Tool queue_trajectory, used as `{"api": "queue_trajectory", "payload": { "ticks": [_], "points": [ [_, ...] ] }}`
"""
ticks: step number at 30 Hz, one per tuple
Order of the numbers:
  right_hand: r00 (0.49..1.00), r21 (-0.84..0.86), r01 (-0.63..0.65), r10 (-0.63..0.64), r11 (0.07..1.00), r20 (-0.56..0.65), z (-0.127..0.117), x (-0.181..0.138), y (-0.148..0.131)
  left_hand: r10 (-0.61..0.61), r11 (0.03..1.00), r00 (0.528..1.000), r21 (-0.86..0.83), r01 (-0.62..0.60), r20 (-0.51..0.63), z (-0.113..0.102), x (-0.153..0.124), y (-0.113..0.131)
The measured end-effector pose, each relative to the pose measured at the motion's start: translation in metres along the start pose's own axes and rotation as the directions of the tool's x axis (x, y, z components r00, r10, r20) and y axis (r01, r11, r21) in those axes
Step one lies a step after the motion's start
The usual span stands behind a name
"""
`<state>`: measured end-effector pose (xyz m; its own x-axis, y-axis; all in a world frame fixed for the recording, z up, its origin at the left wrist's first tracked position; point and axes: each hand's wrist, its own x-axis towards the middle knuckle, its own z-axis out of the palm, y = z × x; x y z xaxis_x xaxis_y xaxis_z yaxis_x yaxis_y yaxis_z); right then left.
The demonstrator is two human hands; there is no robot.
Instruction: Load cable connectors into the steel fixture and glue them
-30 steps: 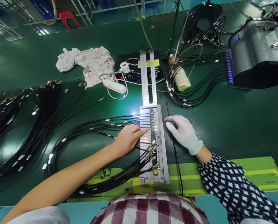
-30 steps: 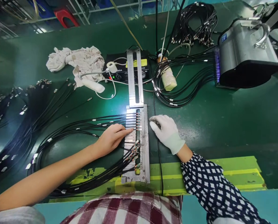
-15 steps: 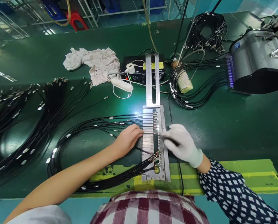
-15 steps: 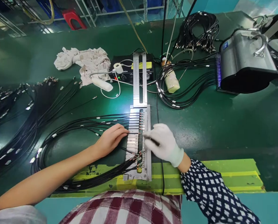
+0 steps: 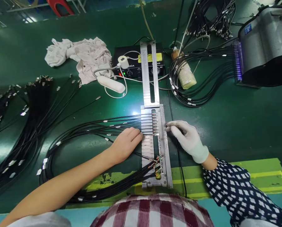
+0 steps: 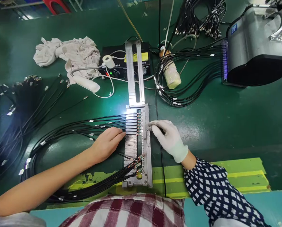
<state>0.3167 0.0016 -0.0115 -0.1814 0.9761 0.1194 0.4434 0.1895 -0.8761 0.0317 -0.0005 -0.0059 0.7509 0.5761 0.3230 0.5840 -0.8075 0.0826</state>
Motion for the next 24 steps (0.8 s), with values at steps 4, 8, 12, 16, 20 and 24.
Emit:
{"api": "queue_trajectory", "payload": {
  "ticks": [4,8,12,16,20,24],
  "points": [
    [1.000,-0.007,-0.017,0.017,1.000,0.008,0.000,0.001,-0.002,0.127,0.992,0.991,0.018,-0.128,0.029,-0.005,0.005,-0.001],
    [1.000,-0.021,-0.015,0.016,1.000,0.017,0.000,0.003,-0.003,0.094,0.995,0.995,0.029,-0.095,0.022,-0.004,0.002,0.000],
    [1.000,-0.029,-0.021,0.021,0.999,0.016,0.001,0.004,-0.002,-0.029,0.999,0.994,-0.016,0.031,0.110,-0.002,-0.007,0.002],
    [1.000,-0.001,-0.016,0.016,1.000,0.005,0.002,0.004,-0.001,-0.078,0.970,0.971,-0.206,0.126,0.228,-0.013,-0.014,0.003],
    [1.000,0.004,-0.008,0.008,1.000,0.009,0.002,0.004,-0.001,-0.033,0.835,0.941,-0.508,0.212,0.338,-0.032,-0.021,0.006],
    [1.000,-0.016,0.001,-0.001,1.000,-0.002,0.002,0.005,-0.001,0.002,0.756,0.913,-0.598,0.266,0.408,-0.042,-0.026,0.008]
  ]
}}
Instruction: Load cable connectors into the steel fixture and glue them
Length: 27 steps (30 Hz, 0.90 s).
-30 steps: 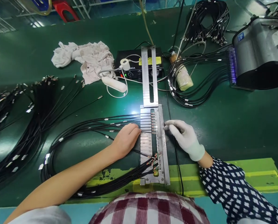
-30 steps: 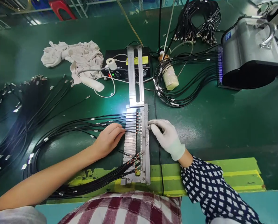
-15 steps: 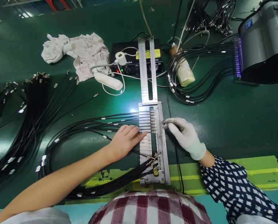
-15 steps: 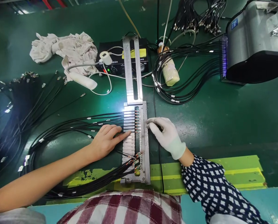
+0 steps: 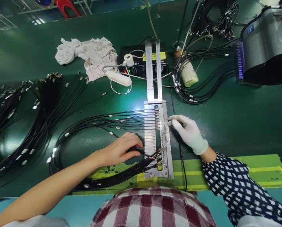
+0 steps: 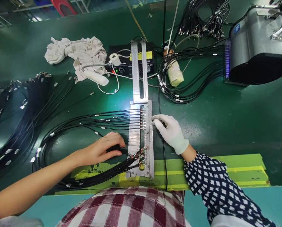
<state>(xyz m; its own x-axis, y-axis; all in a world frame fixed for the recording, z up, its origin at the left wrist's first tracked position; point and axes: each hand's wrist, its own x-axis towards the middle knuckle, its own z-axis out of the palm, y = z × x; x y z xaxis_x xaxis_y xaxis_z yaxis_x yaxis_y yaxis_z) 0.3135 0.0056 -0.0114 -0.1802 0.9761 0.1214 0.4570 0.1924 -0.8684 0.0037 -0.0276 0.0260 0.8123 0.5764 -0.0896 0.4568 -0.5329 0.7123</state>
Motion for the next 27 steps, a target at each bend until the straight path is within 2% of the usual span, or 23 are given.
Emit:
{"api": "queue_trajectory", "payload": {
  "ticks": [2,3,5,7,8,11,16,27],
  "points": [
    [1.000,-0.005,-0.001,0.001,1.000,0.005,0.000,0.000,0.000,0.009,1.000,1.000,0.000,-0.009,0.009,0.001,0.000,0.000],
    [1.000,-0.007,-0.003,0.003,1.000,0.009,0.000,0.000,0.000,0.007,1.000,0.999,-0.005,-0.007,-0.036,0.002,0.001,-0.001],
    [1.000,-0.011,-0.005,0.005,1.000,0.015,0.000,0.001,0.000,-0.023,1.000,0.974,-0.016,0.020,-0.225,0.006,0.006,-0.004],
    [1.000,-0.017,-0.004,0.004,1.000,0.014,-0.001,0.001,-0.001,-0.035,0.999,0.909,0.023,0.049,-0.416,0.010,0.015,-0.009],
    [1.000,-0.019,-0.004,0.004,1.000,0.012,-0.001,0.000,-0.001,-0.017,0.996,0.888,0.067,0.054,-0.460,0.011,0.019,-0.012],
    [1.000,-0.031,-0.008,0.008,0.999,0.010,0.000,0.000,-0.001,0.072,0.979,0.905,0.205,0.017,-0.419,0.014,0.030,-0.019],
    [1.000,-0.035,-0.013,0.014,0.999,0.014,0.000,0.000,-0.001,0.098,0.942,0.920,0.334,0.038,-0.379,0.019,0.030,-0.023],
    [0.999,-0.044,-0.013,0.014,0.999,0.029,-0.001,0.001,-0.004,0.124,0.962,0.930,0.271,-0.027,-0.346,0.012,0.032,-0.027]
  ]
}}
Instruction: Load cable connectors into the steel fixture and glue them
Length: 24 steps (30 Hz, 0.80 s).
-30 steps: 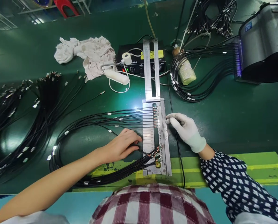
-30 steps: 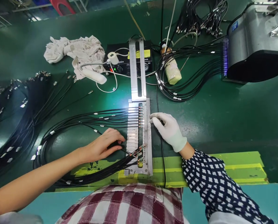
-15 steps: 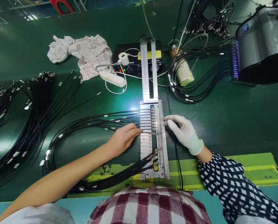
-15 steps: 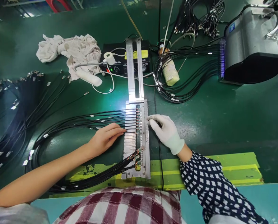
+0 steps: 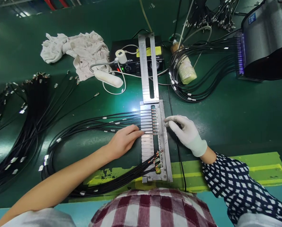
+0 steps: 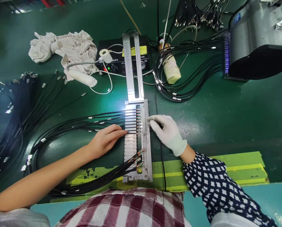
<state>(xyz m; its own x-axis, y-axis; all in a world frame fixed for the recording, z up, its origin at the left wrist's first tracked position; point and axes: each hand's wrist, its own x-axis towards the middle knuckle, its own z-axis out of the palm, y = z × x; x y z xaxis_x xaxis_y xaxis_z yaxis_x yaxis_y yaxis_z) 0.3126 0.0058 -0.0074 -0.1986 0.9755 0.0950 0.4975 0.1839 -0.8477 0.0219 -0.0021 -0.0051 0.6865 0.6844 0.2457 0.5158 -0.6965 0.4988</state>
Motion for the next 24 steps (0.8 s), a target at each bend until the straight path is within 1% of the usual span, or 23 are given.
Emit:
{"api": "queue_trajectory", "payload": {
  "ticks": [6,12,16,19,21,24],
  "points": [
    [1.000,0.008,0.008,-0.008,1.000,0.001,0.000,0.000,-0.001,0.046,0.999,0.998,-0.018,-0.046,-0.036,0.004,-0.004,-0.002],
    [1.000,-0.009,0.022,-0.022,1.000,0.006,-0.001,0.001,-0.001,0.090,0.995,0.995,0.054,-0.089,-0.029,0.002,-0.005,-0.001],
    [0.999,-0.001,0.039,-0.039,0.999,0.003,-0.001,0.001,-0.002,0.067,0.998,0.996,-0.006,-0.068,-0.057,0.005,-0.003,-0.001],
    [0.999,-0.003,0.039,-0.039,0.999,0.008,-0.001,0.001,-0.003,0.056,0.998,0.996,-0.014,-0.057,-0.070,0.009,-0.003,-0.001],
    [0.999,-0.007,0.036,-0.036,0.999,0.008,-0.001,0.000,-0.003,0.059,0.998,0.996,0.038,-0.057,-0.059,0.011,-0.006,0.000],
    [0.999,-0.004,0.037,-0.037,0.999,0.003,-0.001,0.000,-0.003,0.059,0.976,0.997,0.214,-0.048,-0.049,0.011,-0.014,0.003]
  ]
}}
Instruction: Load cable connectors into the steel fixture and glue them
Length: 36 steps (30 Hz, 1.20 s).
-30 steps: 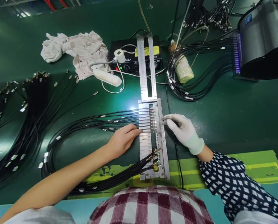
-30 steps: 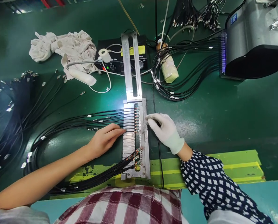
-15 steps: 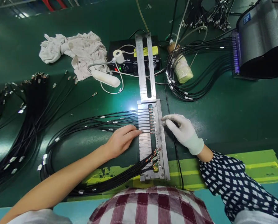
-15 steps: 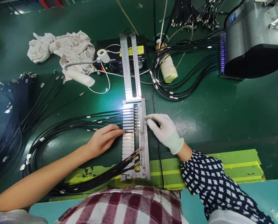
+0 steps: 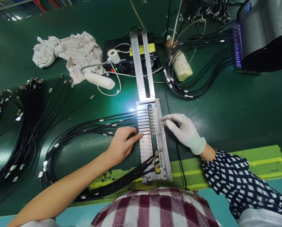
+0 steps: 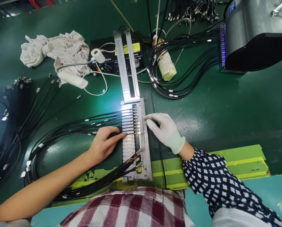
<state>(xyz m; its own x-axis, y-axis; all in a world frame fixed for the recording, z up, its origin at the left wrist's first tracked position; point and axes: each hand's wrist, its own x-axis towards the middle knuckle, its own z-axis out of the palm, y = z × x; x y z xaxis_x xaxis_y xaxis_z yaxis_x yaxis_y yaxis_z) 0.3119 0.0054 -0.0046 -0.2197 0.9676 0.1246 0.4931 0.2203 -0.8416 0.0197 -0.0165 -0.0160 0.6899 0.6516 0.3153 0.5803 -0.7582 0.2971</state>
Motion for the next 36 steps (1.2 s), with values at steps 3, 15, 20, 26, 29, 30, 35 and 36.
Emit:
{"api": "queue_trajectory", "payload": {
  "ticks": [3,15,20,26,29,30,35,36],
  "points": [
    [1.000,-0.028,0.012,-0.012,1.000,-0.016,0.002,0.001,0.000,0.016,0.988,1.000,0.151,-0.015,-0.006,-0.004,-0.005,0.004],
    [0.999,-0.591,0.033,-0.024,0.806,0.022,0.036,0.012,-0.008,0.156,0.970,0.988,0.187,-0.157,0.021,0.023,0.032,0.022],
    [0.996,-0.575,0.086,-0.066,0.814,0.056,0.033,0.017,-0.006,0.138,0.967,0.990,0.216,-0.137,0.008,0.033,0.032,0.019],
    [0.998,-0.607,0.062,-0.064,0.792,0.018,0.030,0.025,-0.005,0.020,0.979,0.996,0.200,-0.036,0.083,0.026,0.043,0.021],
    [0.998,-0.611,0.046,-0.063,0.791,-0.006,0.029,0.026,-0.003,-0.090,0.994,0.993,0.069,0.086,0.069,0.000,0.014,0.035],
    [0.998,-0.610,0.038,-0.060,0.792,-0.016,0.029,0.026,-0.002,-0.138,0.990,0.987,0.026,0.137,0.077,-0.010,-0.005,0.041],
    [0.991,-0.600,0.095,-0.131,0.794,-0.017,0.027,0.027,0.011,-0.256,0.965,0.953,0.101,0.242,0.162,-0.049,-0.134,0.062],
    [0.990,-0.597,0.107,-0.142,0.795,-0.012,0.027,0.028,0.014,-0.265,0.959,0.951,0.150,0.242,0.158,-0.051,-0.156,0.059]
  ]
}}
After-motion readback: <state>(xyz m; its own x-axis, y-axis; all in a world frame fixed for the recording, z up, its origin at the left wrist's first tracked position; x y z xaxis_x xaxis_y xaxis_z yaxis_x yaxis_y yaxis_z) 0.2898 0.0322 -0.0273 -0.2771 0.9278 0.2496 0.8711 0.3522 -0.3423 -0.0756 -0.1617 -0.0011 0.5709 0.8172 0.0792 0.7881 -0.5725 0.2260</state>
